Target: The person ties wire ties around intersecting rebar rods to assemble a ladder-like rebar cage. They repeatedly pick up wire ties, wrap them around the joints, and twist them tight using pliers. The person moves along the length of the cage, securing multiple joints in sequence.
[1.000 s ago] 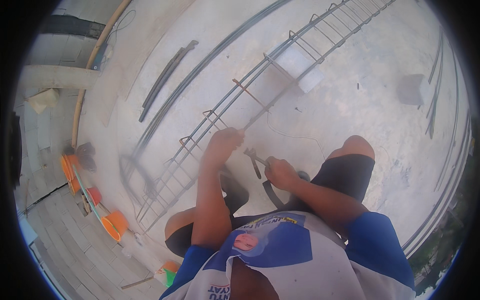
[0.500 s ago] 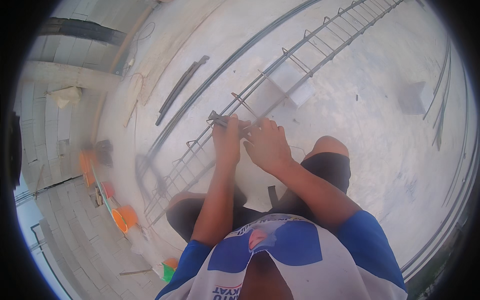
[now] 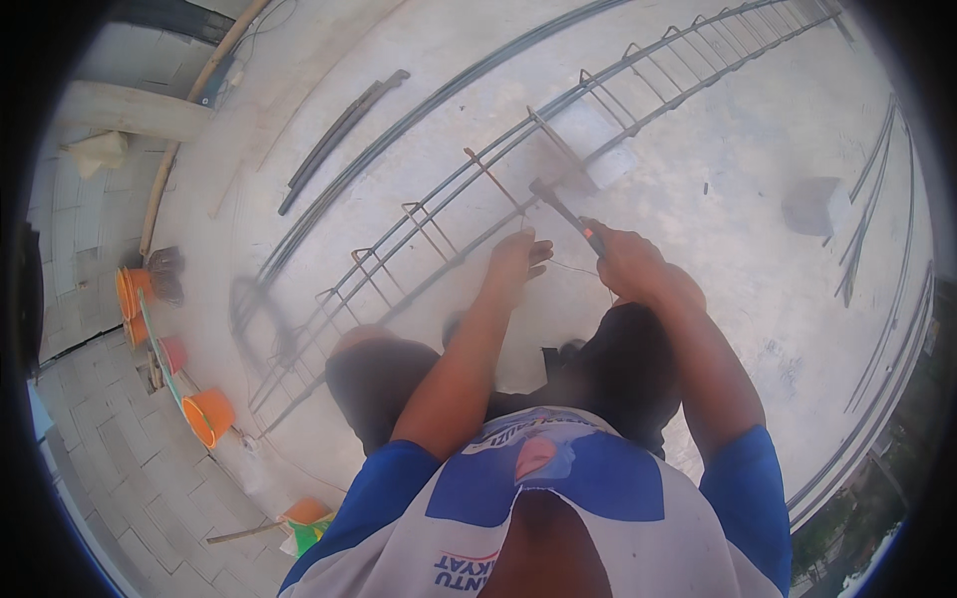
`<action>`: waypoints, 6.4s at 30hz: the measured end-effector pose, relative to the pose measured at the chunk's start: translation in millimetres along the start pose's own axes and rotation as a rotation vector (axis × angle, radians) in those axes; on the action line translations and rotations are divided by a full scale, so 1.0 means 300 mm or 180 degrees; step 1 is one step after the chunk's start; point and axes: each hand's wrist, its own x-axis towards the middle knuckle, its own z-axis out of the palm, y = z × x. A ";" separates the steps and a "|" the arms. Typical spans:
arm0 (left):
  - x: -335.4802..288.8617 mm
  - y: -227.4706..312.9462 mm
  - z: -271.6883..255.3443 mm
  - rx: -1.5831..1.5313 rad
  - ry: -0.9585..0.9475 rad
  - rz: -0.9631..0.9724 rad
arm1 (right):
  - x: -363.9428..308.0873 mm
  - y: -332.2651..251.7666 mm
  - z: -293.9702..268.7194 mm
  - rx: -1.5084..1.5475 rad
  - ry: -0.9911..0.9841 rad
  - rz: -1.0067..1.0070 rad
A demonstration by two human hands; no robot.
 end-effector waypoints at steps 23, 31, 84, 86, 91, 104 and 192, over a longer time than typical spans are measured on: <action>0.026 0.003 0.052 -0.0315 -0.0061 -0.0149 | 0.031 -0.145 0.085 -0.2134 0.0006 0.0116; 0.021 0.026 0.017 -0.0578 -0.0402 -0.0434 | 0.078 -0.092 0.082 -0.1358 -0.0465 0.0265; 0.149 -0.047 0.152 -0.3085 -0.0870 -0.0363 | -0.034 -0.086 0.127 -0.0850 -0.0010 0.0730; 0.142 -0.020 0.183 -0.3132 -0.0552 -0.0458 | -0.049 -0.073 0.191 -0.1966 0.0970 0.0382; 0.153 -0.025 0.189 -0.2910 -0.0324 -0.0686 | -0.018 0.010 0.224 -0.1363 0.0398 0.0692; 0.164 -0.060 0.112 -0.3036 -0.1229 -0.0419 | 0.000 -0.083 0.048 0.1712 -0.1741 0.1966; 0.111 0.012 0.191 0.2488 -0.0737 -0.0129 | 0.125 0.208 0.072 0.1109 0.1910 0.0212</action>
